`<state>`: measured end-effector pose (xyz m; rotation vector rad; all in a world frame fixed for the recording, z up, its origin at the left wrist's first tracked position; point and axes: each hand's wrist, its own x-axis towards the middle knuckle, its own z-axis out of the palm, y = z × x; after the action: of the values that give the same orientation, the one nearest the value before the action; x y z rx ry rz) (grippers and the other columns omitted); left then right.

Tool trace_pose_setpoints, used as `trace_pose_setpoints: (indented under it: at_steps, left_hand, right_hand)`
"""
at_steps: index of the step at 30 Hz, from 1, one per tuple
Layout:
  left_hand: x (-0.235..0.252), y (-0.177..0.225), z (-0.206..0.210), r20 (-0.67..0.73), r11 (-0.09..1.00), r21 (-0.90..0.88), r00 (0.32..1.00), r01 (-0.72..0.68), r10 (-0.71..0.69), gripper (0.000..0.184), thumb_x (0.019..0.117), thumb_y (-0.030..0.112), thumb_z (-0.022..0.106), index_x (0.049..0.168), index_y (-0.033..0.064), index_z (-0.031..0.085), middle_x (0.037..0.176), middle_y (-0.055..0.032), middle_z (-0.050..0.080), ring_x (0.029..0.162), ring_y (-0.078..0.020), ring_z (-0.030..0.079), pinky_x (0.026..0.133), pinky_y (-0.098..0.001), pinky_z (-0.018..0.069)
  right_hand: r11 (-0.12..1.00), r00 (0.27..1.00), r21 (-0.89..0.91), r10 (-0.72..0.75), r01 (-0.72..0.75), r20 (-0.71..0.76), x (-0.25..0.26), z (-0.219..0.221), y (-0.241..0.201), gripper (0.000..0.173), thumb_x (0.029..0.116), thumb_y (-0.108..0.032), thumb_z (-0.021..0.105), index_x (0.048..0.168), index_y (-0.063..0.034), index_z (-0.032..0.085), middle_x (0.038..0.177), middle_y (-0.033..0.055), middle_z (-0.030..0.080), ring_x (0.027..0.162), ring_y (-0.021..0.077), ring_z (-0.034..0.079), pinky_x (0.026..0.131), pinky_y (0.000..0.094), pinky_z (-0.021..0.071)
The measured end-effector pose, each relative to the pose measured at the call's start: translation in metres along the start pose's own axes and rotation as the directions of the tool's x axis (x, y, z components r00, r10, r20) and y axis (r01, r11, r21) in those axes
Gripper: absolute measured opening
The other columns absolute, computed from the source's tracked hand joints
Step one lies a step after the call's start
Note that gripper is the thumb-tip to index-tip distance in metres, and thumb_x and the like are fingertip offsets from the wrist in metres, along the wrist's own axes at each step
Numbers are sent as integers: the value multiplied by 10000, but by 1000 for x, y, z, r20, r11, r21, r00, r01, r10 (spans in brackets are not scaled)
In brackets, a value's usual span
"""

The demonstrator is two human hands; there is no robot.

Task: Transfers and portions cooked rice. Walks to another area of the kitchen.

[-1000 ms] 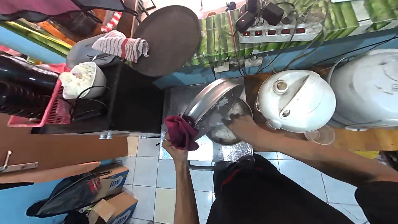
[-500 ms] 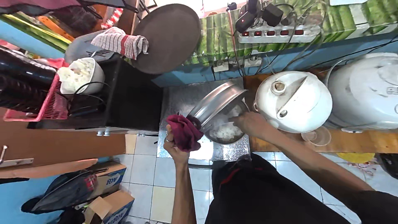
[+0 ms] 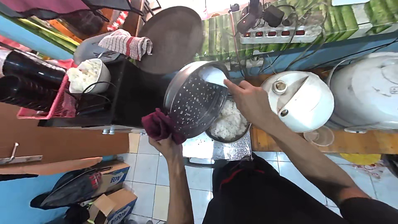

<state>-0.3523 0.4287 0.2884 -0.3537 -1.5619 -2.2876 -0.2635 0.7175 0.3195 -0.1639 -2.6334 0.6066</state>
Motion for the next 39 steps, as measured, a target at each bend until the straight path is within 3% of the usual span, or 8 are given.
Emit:
trace_pose_setpoints:
  at_steps: [4, 7, 12, 15, 20, 29, 33, 39]
  left_hand:
    - [5, 1, -2, -121, 1000, 8, 992, 24, -23, 366, 870, -70, 518, 1165, 145, 537, 976, 4, 686, 876, -119, 687, 732, -339, 607]
    - [17, 4, -2, -225, 993, -7, 968, 114, -113, 293, 896, -46, 466, 1091, 145, 572, 946, -3, 687, 858, -123, 688, 726, -351, 604]
    - [31, -23, -39, -330, 920, -91, 860, 381, -389, 147, 967, 78, 454, 1060, 125, 558, 835, -21, 642, 733, -124, 655, 659, -347, 586]
    - [16, -52, -74, -298, 844, -130, 791, 521, -534, 126, 992, 123, 419, 1022, 104, 541, 786, -32, 613, 700, -147, 639, 656, -380, 580]
    - [-8, -78, -121, -279, 772, -168, 722, 613, -633, 131, 948, 121, 407, 987, 107, 532, 801, -44, 639, 746, -174, 669, 675, -423, 591]
    - [-42, -118, -185, -149, 606, -327, 594, 725, -791, 149, 946, 111, 419, 963, 103, 567, 781, -48, 664, 719, -163, 679, 659, -382, 599]
    - [-51, -136, -203, -135, 564, -266, 549, 782, -825, 155, 971, 124, 430, 1080, 92, 537, 846, -60, 662, 764, -181, 681, 680, -410, 601]
    - [-48, -136, -226, -135, 519, 75, 524, 851, -841, 251, 1068, 137, 451, 1261, 4, 541, 980, -118, 688, 861, -201, 696, 765, -422, 611]
  right_hand:
    - [997, 953, -37, 71, -63, 294, 0, 31, 6, 329, 1011, -204, 622, 1336, -230, 667, 1005, 190, 691, 797, 420, 682, 608, 622, 539]
    - [999, 898, 36, -6, -11, 441, -16, 43, 7, 287, 1042, -298, 581, 1308, -305, 688, 941, 104, 707, 803, 326, 698, 667, 573, 568]
    - [985, 939, 57, 138, -164, 315, -59, 3, 25, 329, 1072, -390, 489, 1295, -274, 701, 987, 37, 758, 860, 231, 731, 776, 542, 595]
    - [937, 838, -184, 349, -298, 420, -84, -11, 21, 344, 1067, -431, 472, 1222, -266, 730, 912, 97, 749, 829, 333, 722, 714, 617, 559]
    - [904, 691, -330, 423, -273, 586, -85, 48, -4, 273, 1046, -265, 514, 1166, -172, 741, 1020, 212, 731, 977, 474, 691, 783, 704, 528]
    - [889, 734, -351, 445, -294, 513, -31, 77, -34, 315, 1068, -349, 478, 1227, -233, 724, 1032, 156, 744, 986, 422, 703, 801, 676, 535]
    - [850, 793, -456, 461, -265, 399, -22, 70, -40, 282, 1062, -316, 502, 1196, -222, 732, 929, 154, 738, 879, 418, 711, 697, 640, 543]
    - [790, 634, -532, 585, -305, 505, -34, 93, -15, 304, 1052, -295, 500, 1284, -256, 692, 1088, 202, 727, 1000, 475, 689, 761, 706, 526]
